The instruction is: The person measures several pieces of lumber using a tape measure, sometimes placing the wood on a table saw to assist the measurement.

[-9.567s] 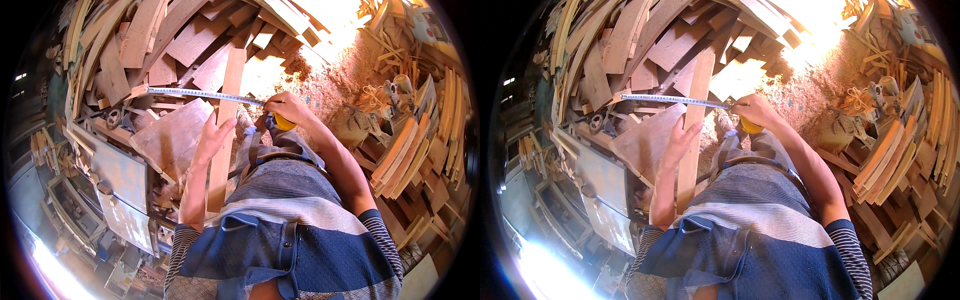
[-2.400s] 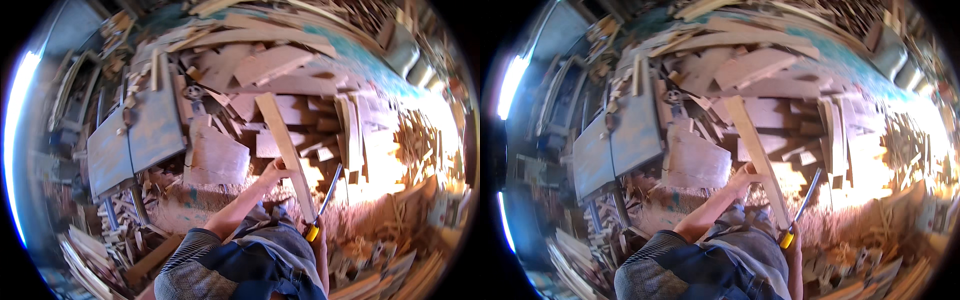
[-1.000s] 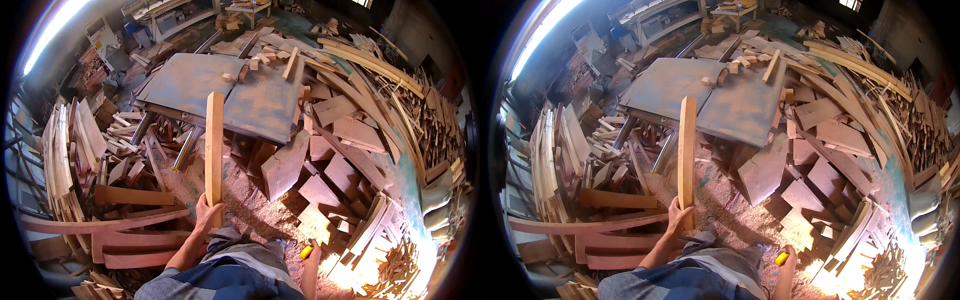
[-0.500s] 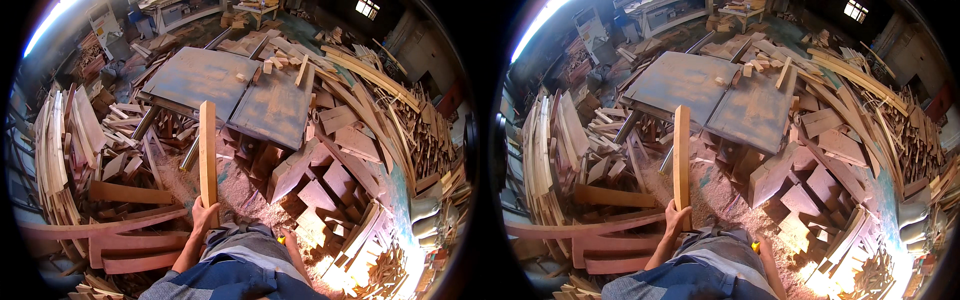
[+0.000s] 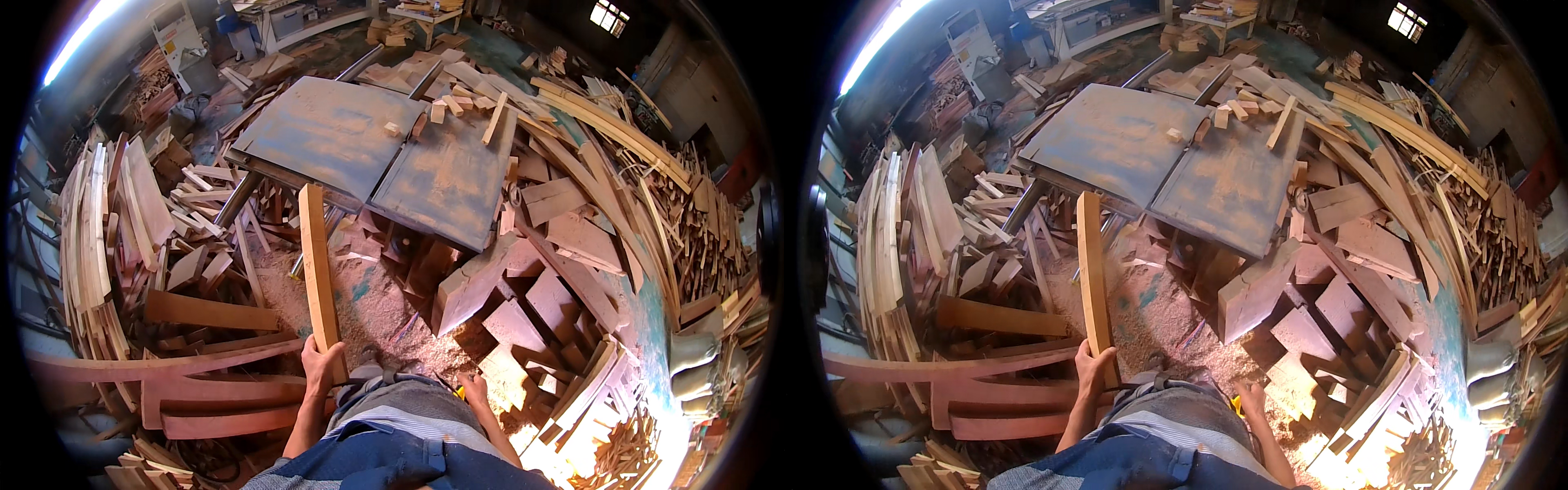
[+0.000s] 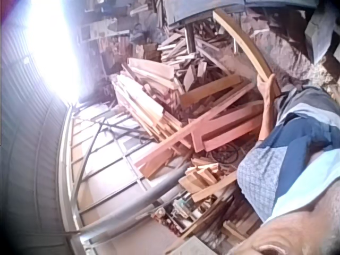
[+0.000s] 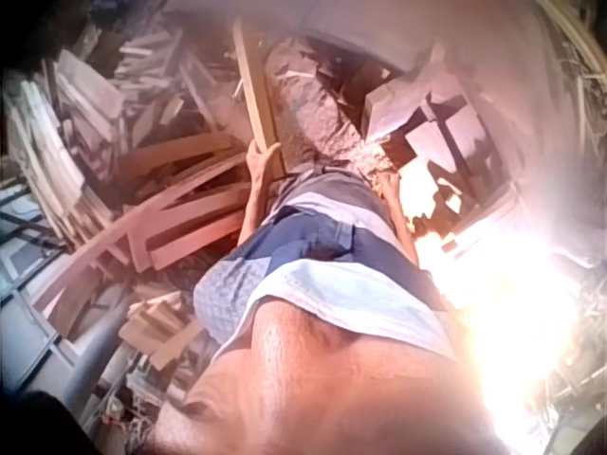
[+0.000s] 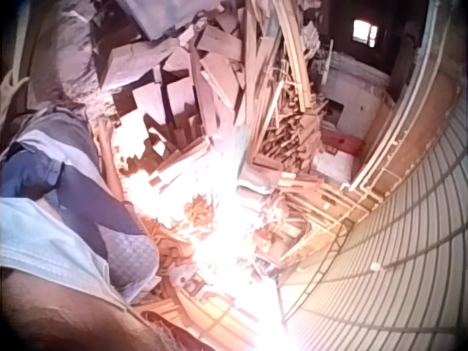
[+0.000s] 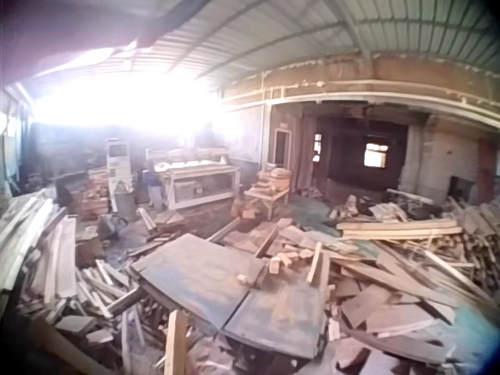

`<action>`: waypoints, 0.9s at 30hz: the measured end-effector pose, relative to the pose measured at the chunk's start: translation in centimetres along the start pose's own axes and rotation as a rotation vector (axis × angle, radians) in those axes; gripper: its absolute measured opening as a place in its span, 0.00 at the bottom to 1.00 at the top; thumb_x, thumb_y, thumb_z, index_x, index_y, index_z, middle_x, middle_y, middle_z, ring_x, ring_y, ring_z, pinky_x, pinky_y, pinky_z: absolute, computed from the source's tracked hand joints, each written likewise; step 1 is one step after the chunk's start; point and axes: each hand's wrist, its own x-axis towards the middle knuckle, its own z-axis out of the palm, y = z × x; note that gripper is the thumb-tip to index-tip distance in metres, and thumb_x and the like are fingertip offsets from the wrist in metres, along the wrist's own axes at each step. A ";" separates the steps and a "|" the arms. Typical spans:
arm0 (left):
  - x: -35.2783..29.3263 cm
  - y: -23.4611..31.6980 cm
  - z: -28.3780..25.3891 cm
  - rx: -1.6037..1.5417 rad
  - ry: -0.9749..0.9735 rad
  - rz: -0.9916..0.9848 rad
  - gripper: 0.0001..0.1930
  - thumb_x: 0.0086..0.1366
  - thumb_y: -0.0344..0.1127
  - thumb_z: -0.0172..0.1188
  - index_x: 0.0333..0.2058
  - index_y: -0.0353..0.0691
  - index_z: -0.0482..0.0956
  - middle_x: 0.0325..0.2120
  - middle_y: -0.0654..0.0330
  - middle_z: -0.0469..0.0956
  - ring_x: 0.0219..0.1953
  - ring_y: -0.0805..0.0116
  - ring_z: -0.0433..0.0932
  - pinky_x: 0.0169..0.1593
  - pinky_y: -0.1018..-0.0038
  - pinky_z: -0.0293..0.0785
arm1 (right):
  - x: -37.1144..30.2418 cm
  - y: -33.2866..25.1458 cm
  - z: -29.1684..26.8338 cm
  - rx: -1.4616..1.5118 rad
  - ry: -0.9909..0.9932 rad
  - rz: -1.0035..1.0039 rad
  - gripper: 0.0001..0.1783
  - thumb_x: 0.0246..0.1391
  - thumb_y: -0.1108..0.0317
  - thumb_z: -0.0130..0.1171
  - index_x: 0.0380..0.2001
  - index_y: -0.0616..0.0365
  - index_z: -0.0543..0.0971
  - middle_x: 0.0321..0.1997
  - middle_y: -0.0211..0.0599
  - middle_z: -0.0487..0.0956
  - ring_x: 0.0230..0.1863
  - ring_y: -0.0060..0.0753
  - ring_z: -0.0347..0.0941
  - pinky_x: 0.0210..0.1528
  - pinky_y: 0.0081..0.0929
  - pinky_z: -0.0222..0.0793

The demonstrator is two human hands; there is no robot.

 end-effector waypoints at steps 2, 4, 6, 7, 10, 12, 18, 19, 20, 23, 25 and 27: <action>0.3 0.8 0.4 -0.013 0.016 0.005 0.21 0.55 0.37 0.72 0.44 0.32 0.78 0.34 0.60 0.81 0.34 0.72 0.78 0.40 0.73 0.77 | 0.5 0.9 -0.3 -0.146 0.031 -0.013 0.22 0.52 0.52 0.68 0.38 0.63 0.85 0.36 0.41 0.85 0.38 0.33 0.79 0.42 0.30 0.73; 0.5 1.1 0.4 0.004 0.037 -0.002 0.21 0.55 0.37 0.72 0.44 0.32 0.78 0.33 0.60 0.81 0.34 0.72 0.78 0.40 0.73 0.76 | 0.8 1.4 -0.5 -0.135 0.021 0.045 0.25 0.49 0.50 0.67 0.36 0.64 0.84 0.34 0.43 0.85 0.38 0.36 0.79 0.42 0.33 0.73; 1.3 1.1 0.2 -0.012 0.039 -0.014 0.22 0.55 0.37 0.72 0.45 0.32 0.77 0.33 0.60 0.80 0.34 0.72 0.78 0.40 0.73 0.76 | 1.0 1.4 -0.9 -0.135 0.007 0.065 0.25 0.49 0.50 0.67 0.35 0.65 0.84 0.32 0.43 0.85 0.37 0.36 0.80 0.41 0.33 0.73; 1.8 1.7 0.2 -0.013 0.049 -0.021 0.22 0.55 0.37 0.72 0.45 0.32 0.77 0.33 0.60 0.80 0.34 0.72 0.78 0.40 0.74 0.76 | 1.6 1.5 -0.5 -0.159 0.025 0.066 0.26 0.48 0.48 0.67 0.33 0.66 0.84 0.32 0.46 0.85 0.36 0.39 0.80 0.41 0.36 0.73; 4.1 3.0 -0.2 -0.004 0.071 -0.006 0.21 0.55 0.36 0.71 0.45 0.32 0.77 0.33 0.61 0.80 0.34 0.73 0.78 0.39 0.74 0.76 | 1.7 0.1 0.0 -0.211 0.048 0.060 0.28 0.48 0.46 0.67 0.34 0.66 0.85 0.32 0.48 0.85 0.36 0.43 0.81 0.41 0.39 0.73; 6.6 3.7 0.1 -0.034 0.055 0.006 0.21 0.55 0.36 0.71 0.44 0.33 0.77 0.33 0.61 0.80 0.34 0.73 0.78 0.39 0.74 0.76 | 3.7 2.1 0.2 -0.338 0.113 0.060 0.29 0.48 0.46 0.66 0.33 0.68 0.84 0.31 0.53 0.85 0.37 0.46 0.81 0.42 0.41 0.73; 19.1 8.0 -1.3 -0.084 0.009 0.040 0.22 0.55 0.38 0.73 0.45 0.32 0.78 0.33 0.62 0.79 0.33 0.74 0.76 0.38 0.74 0.75 | 3.3 -3.1 4.2 -0.185 0.162 0.198 0.25 0.47 0.53 0.65 0.31 0.71 0.82 0.27 0.51 0.83 0.31 0.42 0.80 0.34 0.43 0.72; 23.8 10.2 -0.8 -0.076 -0.030 0.149 0.24 0.54 0.41 0.74 0.45 0.32 0.79 0.34 0.62 0.79 0.33 0.74 0.77 0.37 0.74 0.75 | 3.9 -2.0 4.2 -0.226 0.249 0.230 0.21 0.47 0.57 0.64 0.30 0.71 0.81 0.27 0.46 0.83 0.31 0.39 0.79 0.33 0.40 0.73; 30.8 11.9 -0.6 0.017 -0.058 0.274 0.26 0.53 0.45 0.76 0.43 0.32 0.80 0.35 0.60 0.80 0.33 0.73 0.77 0.37 0.74 0.75 | 4.1 -1.7 4.9 -0.100 0.318 0.302 0.21 0.46 0.57 0.65 0.31 0.69 0.82 0.28 0.46 0.83 0.32 0.39 0.80 0.35 0.41 0.74; 53.9 30.3 1.8 -0.385 -0.380 0.347 0.25 0.71 0.53 0.59 0.54 0.37 0.75 0.34 0.58 0.81 0.34 0.68 0.81 0.40 0.69 0.77 | 5.1 -0.2 7.2 -0.269 0.445 0.343 0.24 0.46 0.53 0.67 0.32 0.68 0.85 0.32 0.51 0.85 0.33 0.43 0.82 0.39 0.44 0.75; 65.3 48.5 -1.6 0.135 -0.025 0.644 0.33 0.69 0.63 0.57 0.56 0.35 0.75 0.45 0.52 0.81 0.48 0.58 0.81 0.48 0.65 0.79 | 5.6 -3.2 11.2 -0.216 0.385 0.409 0.23 0.46 0.52 0.68 0.31 0.66 0.86 0.32 0.53 0.86 0.31 0.48 0.82 0.39 0.45 0.76; 66.6 59.8 0.1 0.662 0.826 0.757 0.50 0.60 0.77 0.54 0.66 0.38 0.68 0.68 0.39 0.63 0.69 0.42 0.62 0.69 0.46 0.57 | 5.6 -5.4 11.5 0.033 0.528 0.353 0.22 0.47 0.53 0.68 0.28 0.68 0.86 0.27 0.48 0.85 0.27 0.44 0.80 0.35 0.43 0.75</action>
